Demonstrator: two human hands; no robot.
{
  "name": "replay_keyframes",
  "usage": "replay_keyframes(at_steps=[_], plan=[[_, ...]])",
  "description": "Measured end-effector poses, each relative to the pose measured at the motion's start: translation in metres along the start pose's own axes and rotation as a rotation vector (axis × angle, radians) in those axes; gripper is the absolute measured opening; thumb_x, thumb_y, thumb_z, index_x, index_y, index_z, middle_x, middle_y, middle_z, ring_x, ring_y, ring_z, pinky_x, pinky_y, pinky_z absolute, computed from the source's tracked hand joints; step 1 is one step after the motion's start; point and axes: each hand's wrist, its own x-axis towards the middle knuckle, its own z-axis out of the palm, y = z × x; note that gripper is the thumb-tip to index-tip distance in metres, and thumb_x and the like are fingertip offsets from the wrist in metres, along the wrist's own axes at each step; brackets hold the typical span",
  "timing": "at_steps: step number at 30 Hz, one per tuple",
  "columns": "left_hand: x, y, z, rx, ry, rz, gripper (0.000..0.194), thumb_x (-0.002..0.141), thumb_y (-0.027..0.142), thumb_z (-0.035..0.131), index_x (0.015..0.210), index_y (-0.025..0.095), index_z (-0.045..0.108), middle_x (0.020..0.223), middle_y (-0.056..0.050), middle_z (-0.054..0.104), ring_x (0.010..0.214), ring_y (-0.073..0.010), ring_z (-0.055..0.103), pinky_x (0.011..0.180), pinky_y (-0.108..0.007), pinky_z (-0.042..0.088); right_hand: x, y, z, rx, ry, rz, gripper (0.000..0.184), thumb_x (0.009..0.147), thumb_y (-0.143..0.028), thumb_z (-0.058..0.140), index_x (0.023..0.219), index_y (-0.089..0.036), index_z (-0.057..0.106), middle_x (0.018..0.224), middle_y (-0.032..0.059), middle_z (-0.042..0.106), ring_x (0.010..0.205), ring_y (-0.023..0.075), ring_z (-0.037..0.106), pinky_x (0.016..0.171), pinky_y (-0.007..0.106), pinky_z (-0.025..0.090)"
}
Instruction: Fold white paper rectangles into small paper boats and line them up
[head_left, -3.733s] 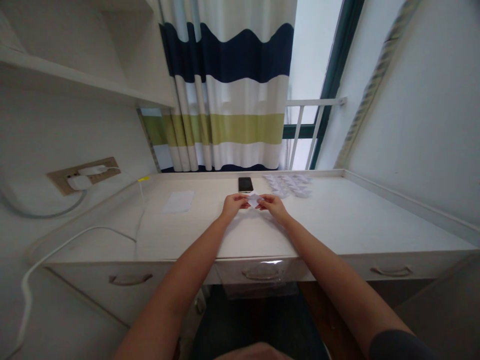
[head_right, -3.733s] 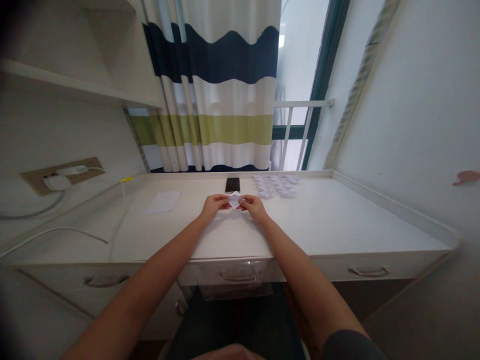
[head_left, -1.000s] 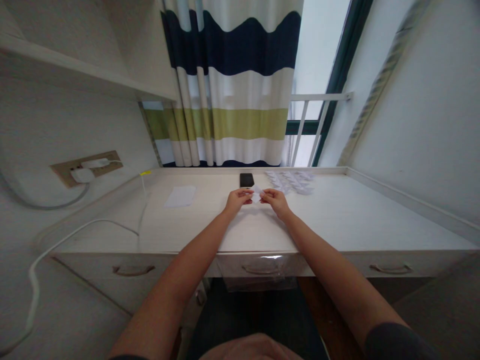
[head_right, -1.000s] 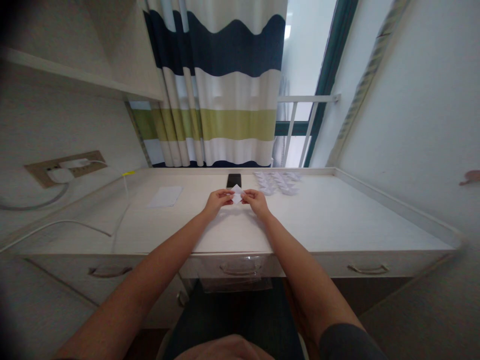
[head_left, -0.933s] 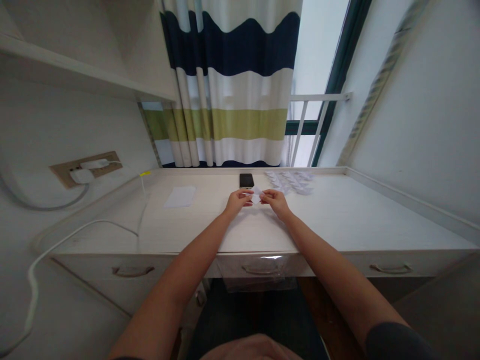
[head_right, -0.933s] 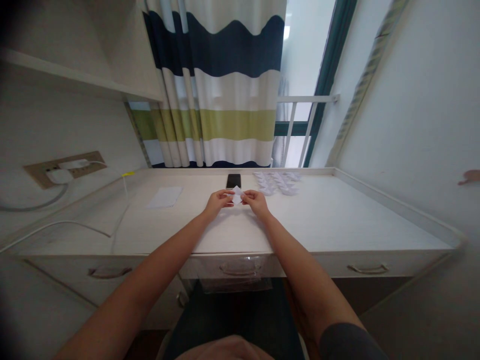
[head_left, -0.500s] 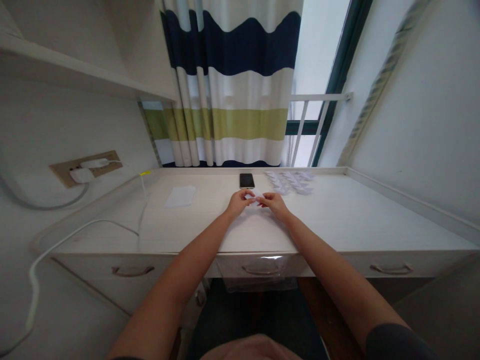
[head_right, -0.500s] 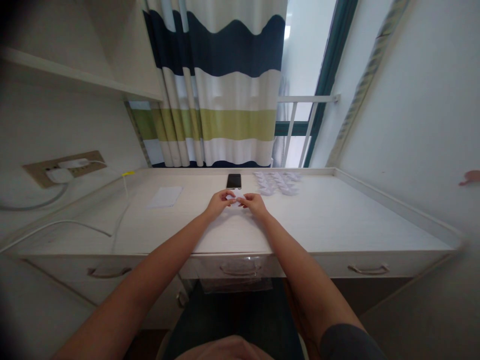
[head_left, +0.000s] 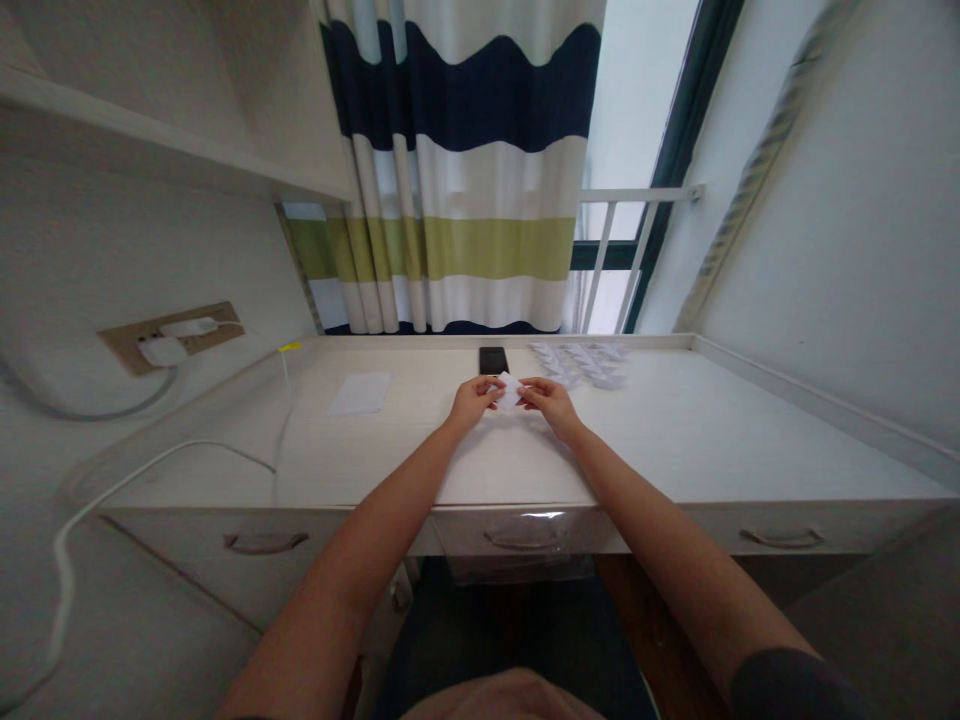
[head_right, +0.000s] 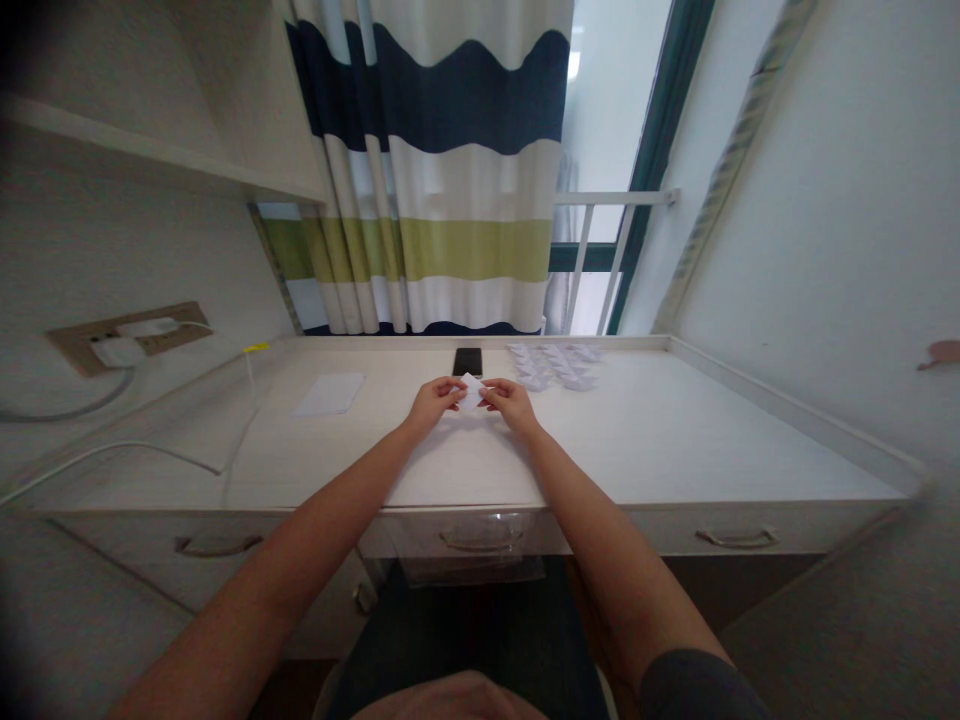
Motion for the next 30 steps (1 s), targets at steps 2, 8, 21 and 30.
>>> replay_keyframes(at_steps=[2, 8, 21, 30], plan=[[-0.0004, 0.0004, -0.0011, -0.001, 0.001, -0.013, 0.025, 0.056, 0.027, 0.066, 0.075, 0.013, 0.059, 0.069, -0.001, 0.062, 0.059, -0.0094, 0.055, 0.051, -0.02, 0.043, 0.0009, 0.0007, -0.0013, 0.036, 0.025, -0.002, 0.036, 0.053, -0.041, 0.067, 0.079, -0.017, 0.061, 0.06, 0.0007, 0.063, 0.056, 0.0121, 0.058, 0.053, 0.022, 0.042], [-0.0034, 0.0039, -0.0017, -0.07, -0.045, -0.096, 0.034, 0.059, 0.028, 0.066, 0.089, 0.013, 0.059, 0.066, -0.003, 0.063, 0.059, -0.0119, 0.059, 0.055, -0.023, 0.046, 0.0039, 0.0042, -0.0044, 0.059, 0.075, -0.04, 0.033, 0.054, -0.041, 0.067, 0.077, -0.018, 0.06, 0.057, -0.0004, 0.062, 0.055, 0.0122, 0.058, 0.054, 0.024, 0.043], [-0.0015, 0.0028, -0.0059, -0.078, -0.032, -0.106, 0.029, 0.061, 0.027, 0.064, 0.086, 0.012, 0.06, 0.068, -0.005, 0.064, 0.059, -0.0123, 0.06, 0.053, -0.021, 0.045, 0.0043, 0.0031, -0.0048, -0.052, 0.12, -0.155, 0.026, 0.059, -0.038, 0.063, 0.074, -0.017, 0.058, 0.053, -0.0022, 0.055, 0.052, 0.0099, 0.05, 0.05, 0.023, 0.038], [-0.0011, 0.0017, -0.0043, -0.108, -0.045, -0.099, 0.027, 0.061, 0.027, 0.065, 0.082, 0.012, 0.061, 0.068, -0.004, 0.064, 0.057, -0.0101, 0.058, 0.054, -0.021, 0.044, 0.0093, 0.0101, -0.0053, -0.033, 0.071, -0.219, 0.024, 0.061, -0.039, 0.06, 0.072, -0.018, 0.055, 0.052, -0.004, 0.049, 0.048, 0.0087, 0.044, 0.047, 0.023, 0.036]])
